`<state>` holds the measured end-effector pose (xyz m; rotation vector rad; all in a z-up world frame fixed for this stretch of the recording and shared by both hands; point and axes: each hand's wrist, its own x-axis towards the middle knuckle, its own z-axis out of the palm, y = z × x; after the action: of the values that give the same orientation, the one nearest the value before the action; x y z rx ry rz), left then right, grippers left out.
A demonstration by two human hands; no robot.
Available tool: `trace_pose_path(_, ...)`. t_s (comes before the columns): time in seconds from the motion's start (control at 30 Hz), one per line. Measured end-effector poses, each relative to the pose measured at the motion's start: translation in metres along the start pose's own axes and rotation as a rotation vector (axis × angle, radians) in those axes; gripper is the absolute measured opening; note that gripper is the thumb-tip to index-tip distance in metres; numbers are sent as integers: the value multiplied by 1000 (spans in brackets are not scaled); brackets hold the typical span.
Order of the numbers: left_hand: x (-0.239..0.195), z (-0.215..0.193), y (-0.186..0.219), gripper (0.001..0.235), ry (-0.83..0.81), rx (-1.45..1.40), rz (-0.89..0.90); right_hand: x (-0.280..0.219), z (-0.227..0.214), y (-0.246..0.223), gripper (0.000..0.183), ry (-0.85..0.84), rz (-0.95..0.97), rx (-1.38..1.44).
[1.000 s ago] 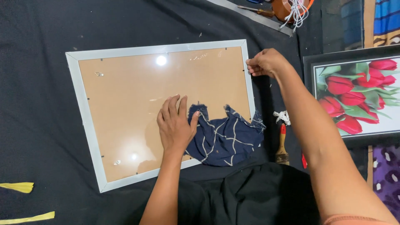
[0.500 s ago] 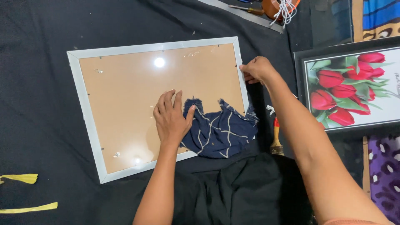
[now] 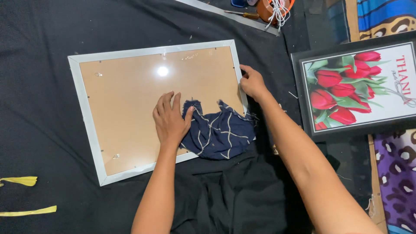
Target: The person wipes the back surface of a picture frame with a blue cloth. They then pick up small white debris from the frame and discard it. The person continues wiping the frame surface with the cloth.
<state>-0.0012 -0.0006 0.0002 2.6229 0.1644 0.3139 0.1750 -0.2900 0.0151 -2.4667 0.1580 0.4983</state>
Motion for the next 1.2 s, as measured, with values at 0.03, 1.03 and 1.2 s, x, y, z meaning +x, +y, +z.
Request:
trace_pose_path(0.03,1,-1,1,58,4,-2,-2,10,2,12,54,39,0,-90)
trace_pose_path(1.03,-57,23,74,76,-275,53,422,-174,27,-37,35,-73,-40,-176)
trace_pose_path(1.2,-79,0,63,81,-547,281,426,-174,35,-33,36,-98,-44,-117)
